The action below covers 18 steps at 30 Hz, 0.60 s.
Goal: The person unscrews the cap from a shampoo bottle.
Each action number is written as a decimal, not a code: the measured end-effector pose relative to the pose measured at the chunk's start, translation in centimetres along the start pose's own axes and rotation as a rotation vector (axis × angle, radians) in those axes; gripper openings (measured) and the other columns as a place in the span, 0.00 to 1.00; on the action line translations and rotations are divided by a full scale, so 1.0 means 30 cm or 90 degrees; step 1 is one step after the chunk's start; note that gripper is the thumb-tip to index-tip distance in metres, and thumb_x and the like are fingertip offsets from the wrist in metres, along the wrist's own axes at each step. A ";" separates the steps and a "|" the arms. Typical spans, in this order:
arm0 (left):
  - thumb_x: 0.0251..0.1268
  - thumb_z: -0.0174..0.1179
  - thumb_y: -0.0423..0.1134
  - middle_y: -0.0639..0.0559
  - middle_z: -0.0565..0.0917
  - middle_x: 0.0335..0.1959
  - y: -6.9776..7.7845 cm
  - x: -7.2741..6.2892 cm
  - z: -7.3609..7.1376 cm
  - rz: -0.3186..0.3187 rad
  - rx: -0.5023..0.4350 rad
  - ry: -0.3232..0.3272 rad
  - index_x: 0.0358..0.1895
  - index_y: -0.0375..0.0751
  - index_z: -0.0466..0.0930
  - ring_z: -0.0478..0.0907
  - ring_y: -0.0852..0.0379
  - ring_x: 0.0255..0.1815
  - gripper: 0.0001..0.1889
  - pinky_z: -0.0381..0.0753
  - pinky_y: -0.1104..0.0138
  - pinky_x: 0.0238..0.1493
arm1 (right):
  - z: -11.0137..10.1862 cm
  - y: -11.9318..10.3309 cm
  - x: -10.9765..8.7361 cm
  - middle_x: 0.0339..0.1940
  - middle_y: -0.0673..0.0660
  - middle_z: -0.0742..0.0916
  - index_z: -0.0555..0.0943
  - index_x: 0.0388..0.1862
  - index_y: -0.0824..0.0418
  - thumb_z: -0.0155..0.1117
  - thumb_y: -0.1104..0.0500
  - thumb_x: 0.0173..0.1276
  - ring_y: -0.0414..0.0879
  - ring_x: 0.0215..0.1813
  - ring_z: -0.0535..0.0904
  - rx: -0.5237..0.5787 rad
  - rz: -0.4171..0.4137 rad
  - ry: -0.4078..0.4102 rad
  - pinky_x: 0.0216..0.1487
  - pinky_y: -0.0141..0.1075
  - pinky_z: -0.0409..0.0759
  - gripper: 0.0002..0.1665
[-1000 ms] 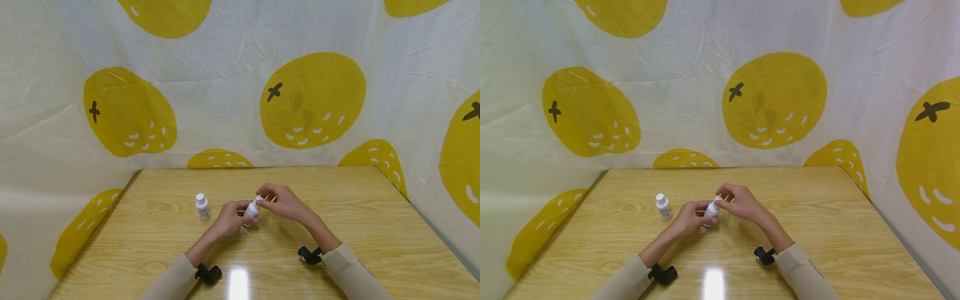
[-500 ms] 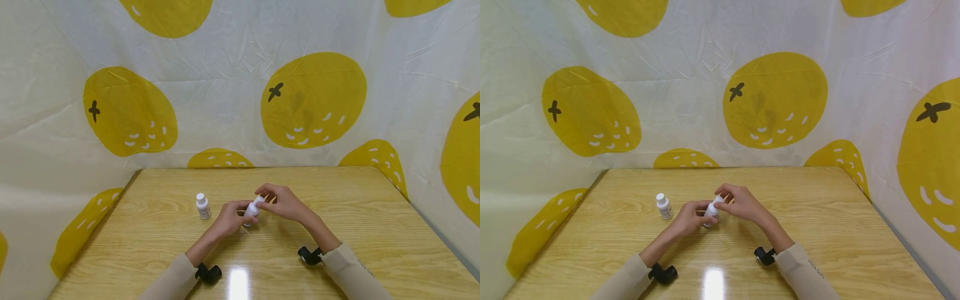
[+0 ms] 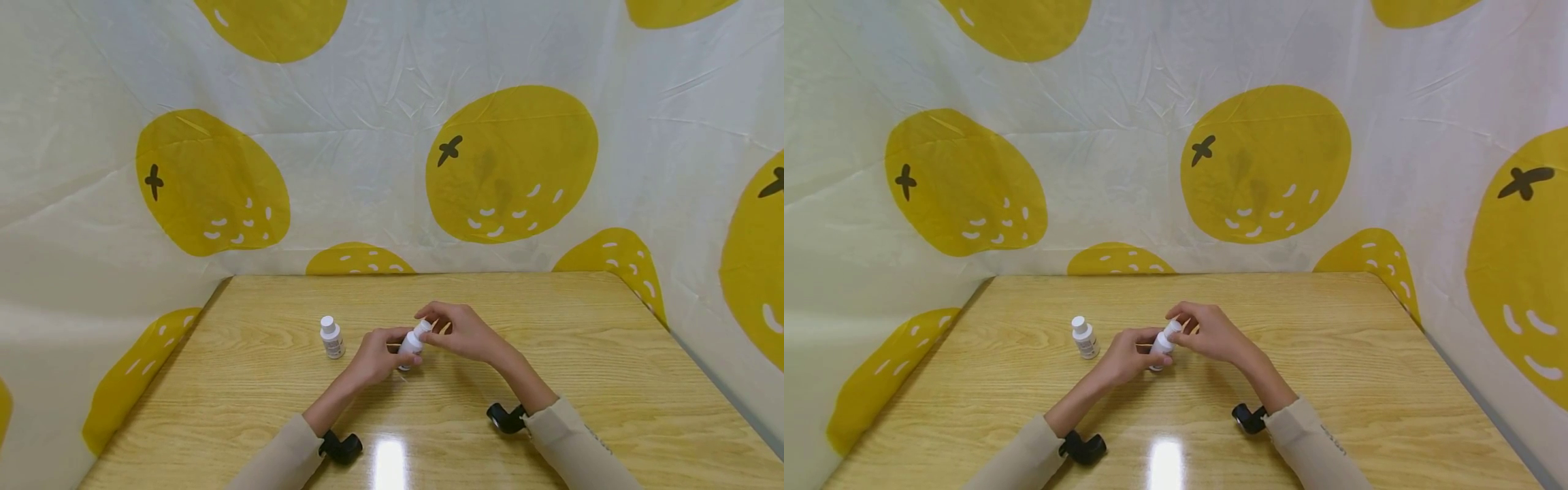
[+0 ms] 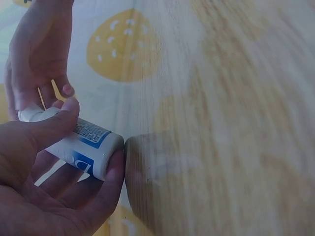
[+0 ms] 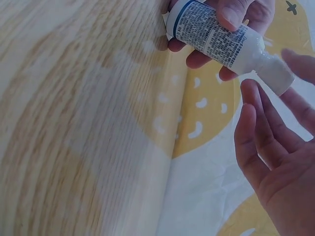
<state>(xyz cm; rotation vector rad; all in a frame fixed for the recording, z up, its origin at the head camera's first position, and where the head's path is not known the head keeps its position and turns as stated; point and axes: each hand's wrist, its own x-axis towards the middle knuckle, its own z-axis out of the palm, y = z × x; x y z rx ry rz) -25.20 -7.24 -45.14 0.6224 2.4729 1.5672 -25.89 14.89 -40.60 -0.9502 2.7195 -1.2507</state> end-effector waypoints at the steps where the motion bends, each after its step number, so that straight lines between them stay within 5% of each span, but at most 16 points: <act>1: 0.64 0.73 0.36 0.45 0.88 0.56 0.000 0.000 0.000 0.000 -0.002 0.000 0.63 0.45 0.84 0.87 0.45 0.56 0.23 0.89 0.58 0.51 | 0.001 -0.001 0.000 0.44 0.54 0.89 0.84 0.56 0.59 0.70 0.55 0.72 0.42 0.41 0.84 -0.002 0.005 0.002 0.41 0.33 0.83 0.16; 9: 0.63 0.73 0.36 0.45 0.87 0.57 -0.002 0.001 0.001 0.001 -0.008 -0.003 0.64 0.46 0.84 0.87 0.45 0.57 0.25 0.88 0.59 0.52 | -0.001 -0.002 -0.001 0.37 0.50 0.88 0.85 0.48 0.56 0.68 0.54 0.74 0.41 0.39 0.82 -0.010 0.018 0.010 0.43 0.33 0.83 0.09; 18: 0.63 0.73 0.36 0.44 0.88 0.56 -0.001 0.002 0.003 -0.002 -0.005 -0.002 0.63 0.45 0.85 0.87 0.46 0.56 0.23 0.89 0.60 0.50 | -0.003 0.003 -0.003 0.42 0.54 0.89 0.83 0.56 0.59 0.69 0.54 0.73 0.42 0.40 0.85 -0.002 0.001 -0.002 0.42 0.34 0.83 0.17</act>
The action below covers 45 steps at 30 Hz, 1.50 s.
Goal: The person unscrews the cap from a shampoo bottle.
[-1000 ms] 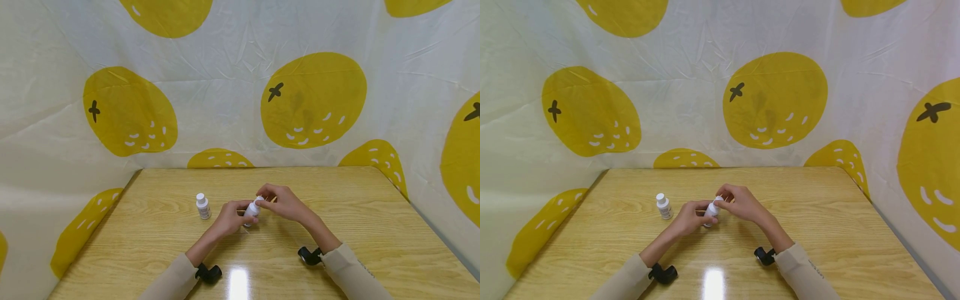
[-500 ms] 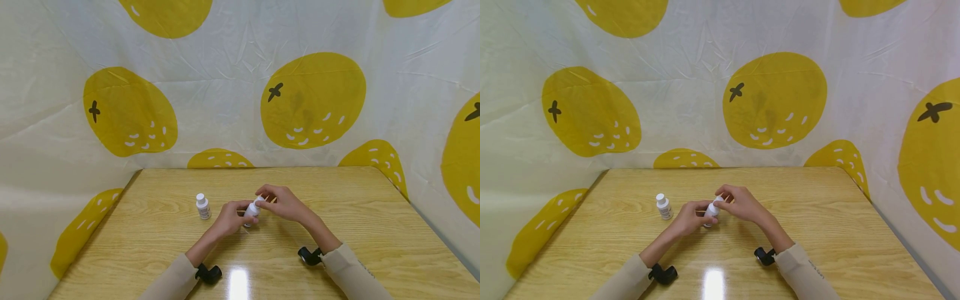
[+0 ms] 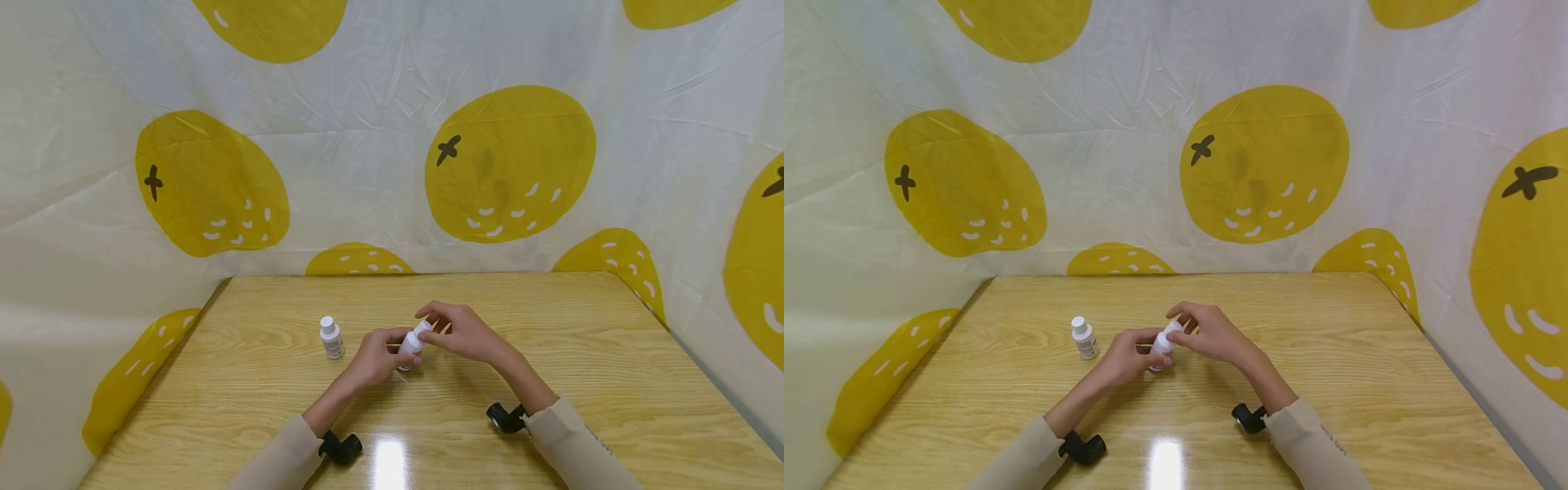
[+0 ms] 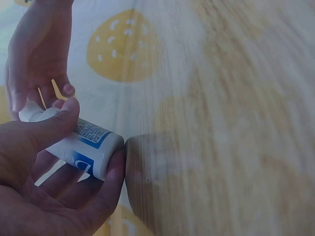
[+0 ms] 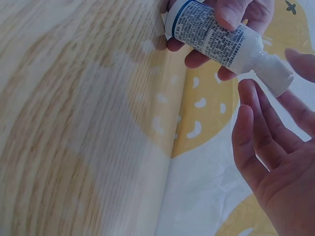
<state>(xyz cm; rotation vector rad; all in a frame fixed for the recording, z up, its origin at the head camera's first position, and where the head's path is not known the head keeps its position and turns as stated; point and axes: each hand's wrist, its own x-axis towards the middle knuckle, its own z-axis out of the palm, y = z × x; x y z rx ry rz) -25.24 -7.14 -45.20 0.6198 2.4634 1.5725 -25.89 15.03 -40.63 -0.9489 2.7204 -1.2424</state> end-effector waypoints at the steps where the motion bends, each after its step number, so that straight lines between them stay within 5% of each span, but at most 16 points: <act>1: 0.63 0.73 0.35 0.44 0.88 0.56 0.000 0.000 0.000 0.000 0.000 0.000 0.63 0.45 0.85 0.87 0.46 0.56 0.23 0.89 0.60 0.50 | 0.001 -0.001 0.000 0.42 0.53 0.89 0.84 0.56 0.58 0.69 0.53 0.73 0.42 0.40 0.84 -0.002 0.007 0.003 0.42 0.34 0.83 0.17; 10: 0.63 0.74 0.36 0.44 0.88 0.57 0.000 -0.002 0.000 0.004 -0.004 -0.001 0.63 0.45 0.84 0.87 0.45 0.57 0.24 0.88 0.60 0.51 | 0.000 -0.005 -0.002 0.36 0.50 0.88 0.85 0.45 0.57 0.66 0.53 0.75 0.41 0.39 0.81 -0.008 0.018 0.018 0.43 0.33 0.81 0.09; 27: 0.63 0.73 0.37 0.45 0.88 0.55 0.002 0.002 0.005 0.002 0.009 -0.001 0.61 0.46 0.85 0.87 0.45 0.56 0.22 0.89 0.58 0.51 | -0.026 0.000 -0.015 0.49 0.57 0.90 0.86 0.51 0.58 0.68 0.65 0.72 0.49 0.41 0.86 0.046 -0.032 -0.016 0.42 0.38 0.86 0.11; 45: 0.62 0.75 0.38 0.42 0.88 0.54 -0.007 0.006 0.001 -0.013 0.028 0.019 0.62 0.41 0.83 0.86 0.42 0.57 0.24 0.88 0.56 0.51 | -0.143 0.043 -0.037 0.49 0.57 0.90 0.86 0.55 0.59 0.67 0.60 0.74 0.46 0.44 0.85 0.006 0.026 0.052 0.44 0.38 0.84 0.12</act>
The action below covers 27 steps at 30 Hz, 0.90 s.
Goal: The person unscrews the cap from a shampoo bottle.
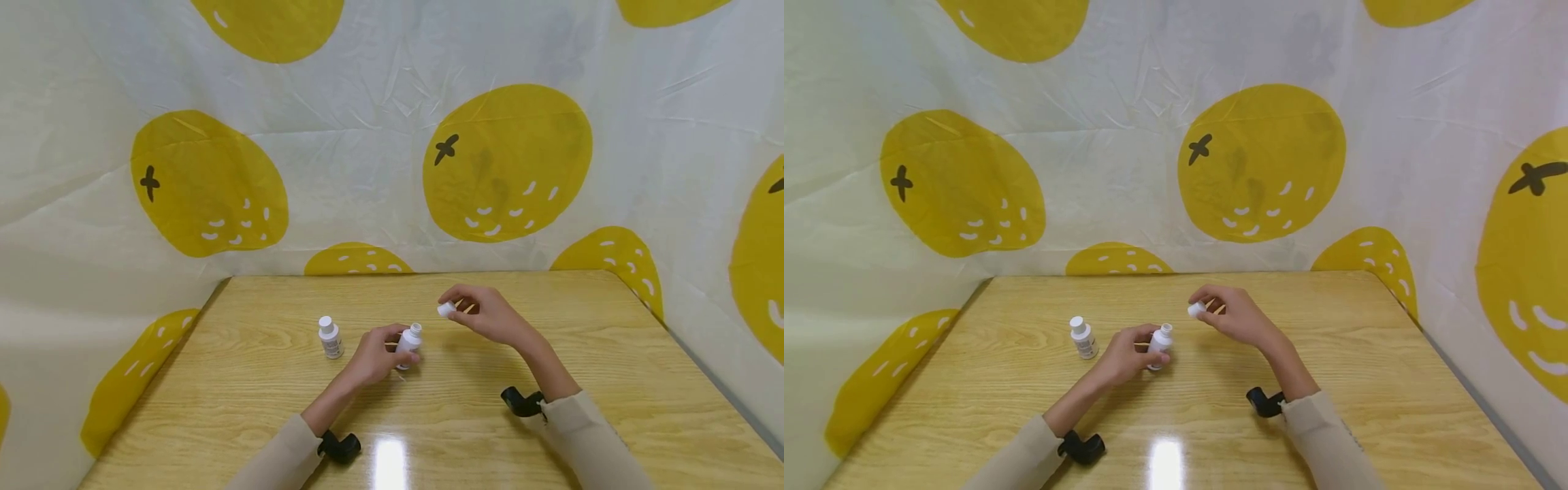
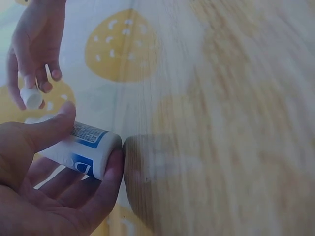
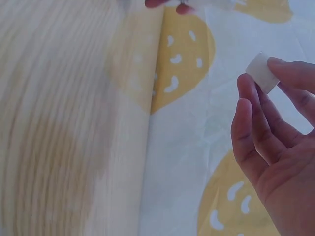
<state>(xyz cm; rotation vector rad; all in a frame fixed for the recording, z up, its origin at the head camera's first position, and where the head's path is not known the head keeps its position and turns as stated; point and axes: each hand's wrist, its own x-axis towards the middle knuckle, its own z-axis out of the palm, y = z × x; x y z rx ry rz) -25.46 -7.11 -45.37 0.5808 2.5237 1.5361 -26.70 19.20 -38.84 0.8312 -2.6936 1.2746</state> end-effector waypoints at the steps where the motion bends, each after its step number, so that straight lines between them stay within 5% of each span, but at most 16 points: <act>1: 0.62 0.75 0.38 0.43 0.88 0.54 0.001 0.000 -0.001 -0.002 0.005 0.003 0.61 0.41 0.83 0.86 0.42 0.57 0.24 0.88 0.55 0.51 | -0.005 0.004 -0.001 0.49 0.57 0.90 0.86 0.54 0.58 0.67 0.60 0.74 0.46 0.44 0.85 -0.004 0.004 0.003 0.44 0.38 0.84 0.12; 9: 0.64 0.73 0.38 0.40 0.87 0.55 0.010 0.002 -0.002 -0.024 0.025 0.012 0.63 0.40 0.80 0.85 0.41 0.57 0.25 0.87 0.53 0.53 | -0.034 0.027 -0.008 0.50 0.58 0.90 0.85 0.54 0.59 0.67 0.61 0.74 0.46 0.44 0.86 -0.023 0.021 0.004 0.43 0.35 0.84 0.12; 18: 0.67 0.71 0.39 0.37 0.86 0.55 0.019 0.038 0.012 -0.044 -0.019 0.031 0.63 0.38 0.78 0.86 0.43 0.54 0.23 0.88 0.61 0.42 | -0.042 0.050 -0.011 0.49 0.59 0.90 0.86 0.54 0.59 0.68 0.63 0.72 0.47 0.44 0.86 -0.034 0.024 -0.002 0.47 0.42 0.85 0.12; 27: 0.68 0.70 0.36 0.39 0.84 0.57 0.043 0.113 0.017 -0.050 -0.060 0.063 0.62 0.39 0.77 0.84 0.43 0.56 0.21 0.87 0.55 0.52 | -0.051 0.077 -0.014 0.49 0.59 0.90 0.86 0.53 0.58 0.67 0.63 0.72 0.47 0.44 0.86 -0.047 0.038 -0.009 0.48 0.43 0.84 0.13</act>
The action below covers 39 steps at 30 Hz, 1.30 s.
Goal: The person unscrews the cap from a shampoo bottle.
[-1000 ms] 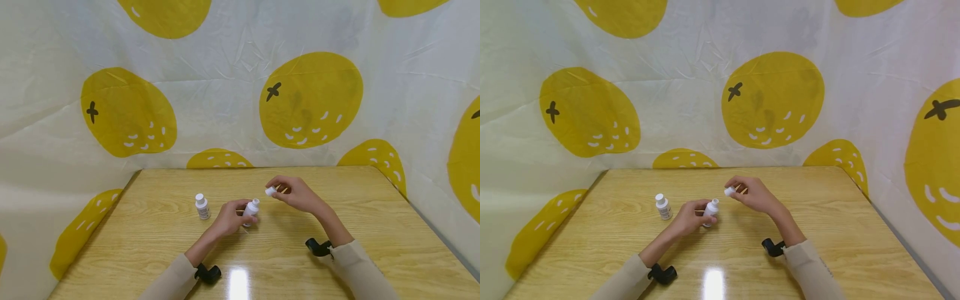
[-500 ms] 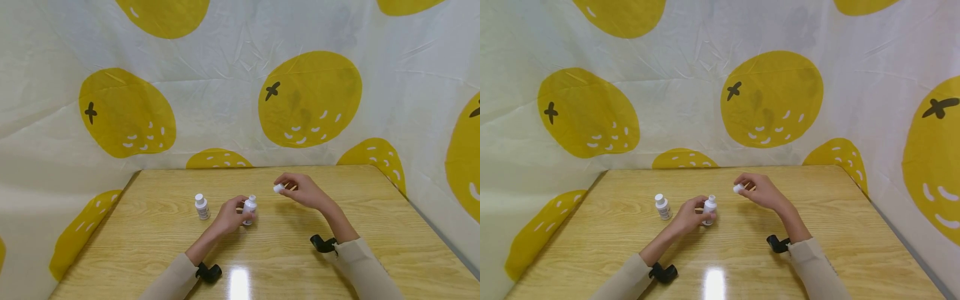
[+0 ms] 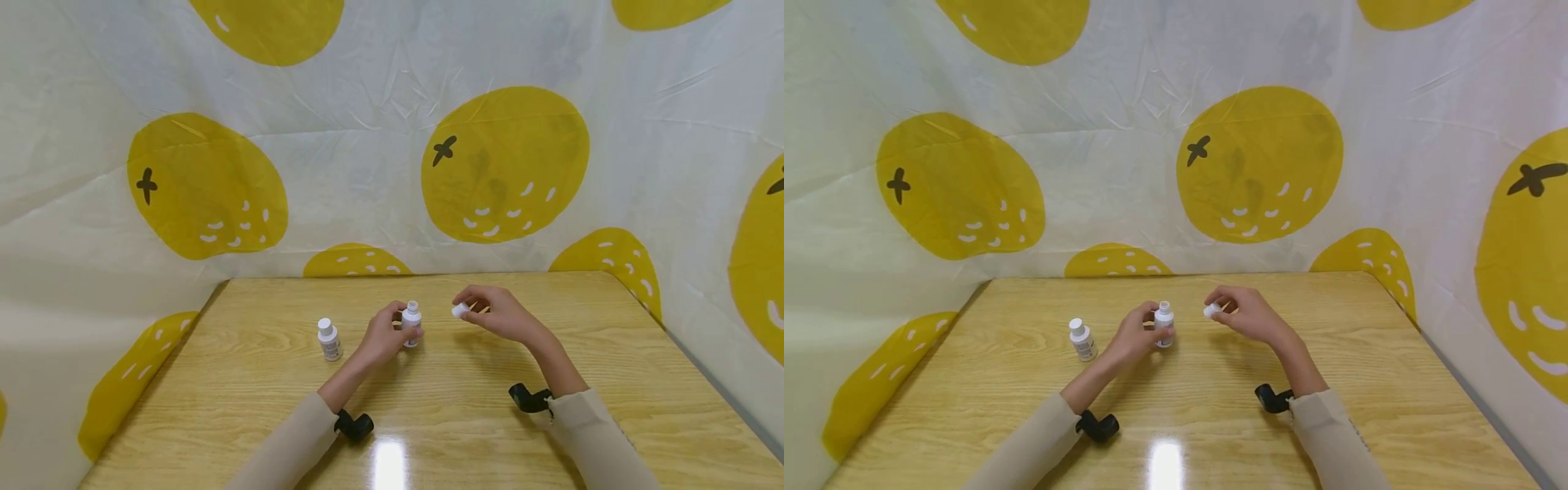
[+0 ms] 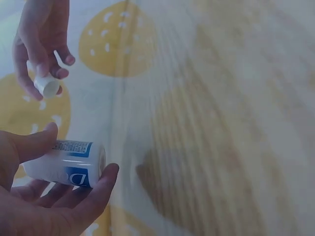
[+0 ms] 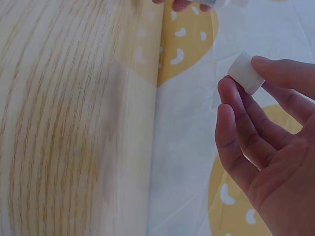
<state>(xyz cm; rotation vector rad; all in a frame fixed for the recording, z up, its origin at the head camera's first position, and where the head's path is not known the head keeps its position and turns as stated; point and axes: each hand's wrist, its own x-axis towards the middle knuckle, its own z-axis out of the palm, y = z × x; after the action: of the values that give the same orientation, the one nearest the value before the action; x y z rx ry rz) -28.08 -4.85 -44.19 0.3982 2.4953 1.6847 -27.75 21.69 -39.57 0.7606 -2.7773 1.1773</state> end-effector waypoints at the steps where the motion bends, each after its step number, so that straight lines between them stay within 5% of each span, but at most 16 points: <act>1: 0.68 0.70 0.36 0.39 0.83 0.58 0.002 0.008 0.000 -0.002 -0.005 0.002 0.61 0.39 0.77 0.84 0.43 0.57 0.21 0.86 0.54 0.53 | 0.000 0.001 0.000 0.49 0.59 0.90 0.86 0.53 0.58 0.67 0.63 0.72 0.47 0.44 0.86 0.000 0.000 -0.002 0.48 0.43 0.84 0.13; 8: 0.67 0.70 0.35 0.39 0.82 0.59 0.008 0.071 0.009 -0.024 -0.054 0.026 0.63 0.41 0.77 0.83 0.41 0.63 0.22 0.84 0.53 0.59 | -0.003 0.001 -0.003 0.49 0.60 0.90 0.85 0.54 0.60 0.67 0.63 0.72 0.48 0.44 0.85 -0.001 0.008 -0.008 0.47 0.40 0.84 0.13; 27: 0.67 0.70 0.37 0.35 0.83 0.60 0.009 0.232 0.064 -0.034 0.009 0.126 0.67 0.37 0.74 0.81 0.40 0.62 0.27 0.84 0.50 0.59 | 0.002 0.009 0.006 0.48 0.60 0.90 0.86 0.53 0.60 0.67 0.62 0.72 0.48 0.44 0.86 0.003 0.004 -0.018 0.46 0.37 0.84 0.12; 39: 0.68 0.70 0.36 0.37 0.83 0.59 -0.029 0.272 0.077 -0.028 -0.001 0.135 0.66 0.39 0.75 0.81 0.41 0.60 0.26 0.83 0.51 0.59 | 0.004 -0.003 0.005 0.47 0.61 0.90 0.85 0.53 0.62 0.67 0.63 0.72 0.49 0.44 0.86 -0.006 0.000 -0.027 0.47 0.44 0.85 0.12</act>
<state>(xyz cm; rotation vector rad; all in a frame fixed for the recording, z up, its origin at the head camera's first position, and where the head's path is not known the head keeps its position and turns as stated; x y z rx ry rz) -35.52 -0.86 -45.39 0.1701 2.6260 1.7978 -27.82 21.49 -39.55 0.7937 -2.8143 1.1600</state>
